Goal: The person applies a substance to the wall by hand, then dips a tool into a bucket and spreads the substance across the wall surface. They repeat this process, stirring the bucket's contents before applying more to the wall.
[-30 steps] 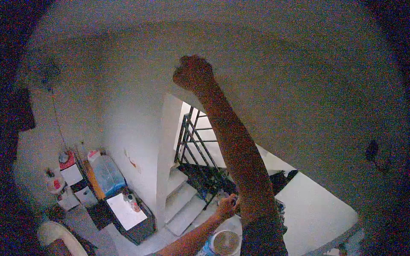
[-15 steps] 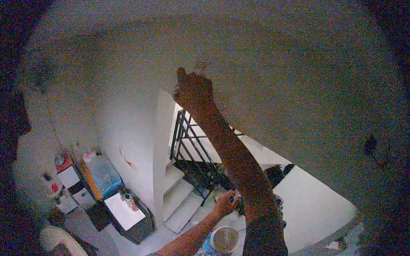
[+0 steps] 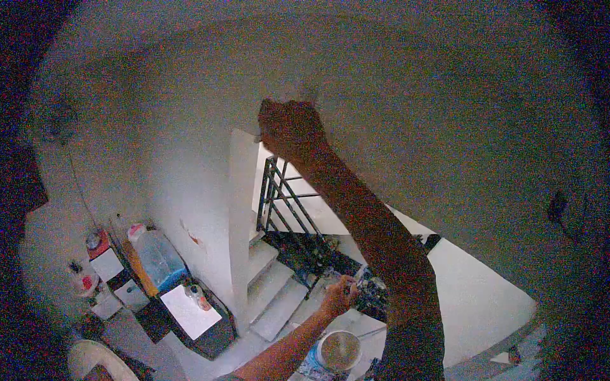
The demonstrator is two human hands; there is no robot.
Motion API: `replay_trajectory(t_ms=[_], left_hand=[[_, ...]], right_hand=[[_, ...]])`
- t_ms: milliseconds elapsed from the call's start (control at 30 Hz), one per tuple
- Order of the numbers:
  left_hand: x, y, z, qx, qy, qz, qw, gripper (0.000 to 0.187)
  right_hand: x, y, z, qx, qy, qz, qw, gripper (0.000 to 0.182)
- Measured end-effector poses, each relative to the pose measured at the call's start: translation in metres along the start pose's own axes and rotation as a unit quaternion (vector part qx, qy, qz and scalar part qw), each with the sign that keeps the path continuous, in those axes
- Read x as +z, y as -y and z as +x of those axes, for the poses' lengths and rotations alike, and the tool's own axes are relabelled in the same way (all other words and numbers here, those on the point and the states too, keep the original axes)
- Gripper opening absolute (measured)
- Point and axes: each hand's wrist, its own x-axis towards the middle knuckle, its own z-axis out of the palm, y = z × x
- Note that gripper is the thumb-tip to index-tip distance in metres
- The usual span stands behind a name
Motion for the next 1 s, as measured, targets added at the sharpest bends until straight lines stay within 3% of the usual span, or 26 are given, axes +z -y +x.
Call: replay_trajectory(t_ms=[133,200,333,433,500,533,567,600,633,667,767,800,833,867,900,933,967,1000], left_hand=[[-0.006,-0.011,0.002,-0.023,0.004,0.005,1.0,0.019],[0.002,0.002,-0.002,0.019,0.0,-0.04,0.999,0.018],[0.001,-0.001,-0.004,-0.001,0.004,-0.064,0.998,0.017],[0.004,0.008,-0.001,0.049,-0.02,-0.009,0.999,0.017],[-0.005,-0.015,-0.004,-0.059,0.038,-0.048,0.996,0.02],[0.0,-0.007,-0.007,-0.061,0.037,-0.048,0.996,0.02],[0.008,0.017,-0.004,0.042,0.067,0.071,0.994,0.021],[0.011,0.031,0.0,0.145,0.092,0.192,0.966,0.021],[0.012,0.03,0.004,0.144,0.09,0.198,0.965,0.021],[0.015,0.025,0.012,0.16,0.001,0.214,0.964,0.02],[0.033,0.003,0.032,0.202,-0.258,0.25,0.911,0.019],[0.038,0.0,0.031,0.208,-0.335,0.257,0.882,0.019],[0.042,-0.002,0.027,0.213,-0.409,0.261,0.848,0.019],[0.024,0.009,0.014,0.186,-0.211,0.185,0.942,0.018],[0.003,0.023,-0.005,0.14,0.001,0.093,0.986,0.018],[0.004,0.027,-0.009,0.056,0.015,0.082,0.995,0.018],[0.009,0.029,-0.007,-0.034,0.031,0.069,0.997,0.019],[0.011,0.03,-0.008,0.109,-0.036,0.175,0.978,0.02]], right_hand=[[-0.041,0.002,0.004,0.026,0.013,0.043,0.999,0.028],[-0.049,-0.017,0.015,0.048,-0.155,0.006,0.987,0.027],[-0.023,-0.039,0.017,0.099,-0.219,-0.03,0.97,0.027],[0.004,-0.007,-0.011,0.098,-0.087,0.019,0.991,0.026],[0.012,0.029,-0.04,0.129,-0.023,0.074,0.989,0.029],[0.023,0.046,-0.061,0.108,-0.103,0.077,0.986,0.031],[0.024,0.065,-0.079,0.156,0.016,0.113,0.981,0.033],[0.032,0.07,-0.097,0.143,0.087,0.191,0.967,0.042],[0.041,0.075,-0.118,0.141,0.118,0.24,0.953,0.042],[0.046,0.077,-0.141,0.138,0.147,0.287,0.936,0.043],[0.044,0.077,-0.248,0.247,0.011,0.47,0.847,0.04],[0.041,0.068,-0.296,0.054,-0.106,0.109,0.987,0.036],[0.04,0.065,-0.345,0.183,-0.023,0.021,0.983,0.028],[0.016,0.057,-0.375,0.218,-0.048,0.159,0.962,0.025],[-0.012,0.059,-0.402,0.433,0.092,0.267,0.856,0.022],[0.013,0.064,-0.474,0.474,-0.051,0.453,0.753,0.02],[0.006,0.077,-0.507,0.497,-0.196,0.597,0.599,0.02],[-0.011,0.094,-0.542,0.565,-0.224,0.633,0.48,0.021]])
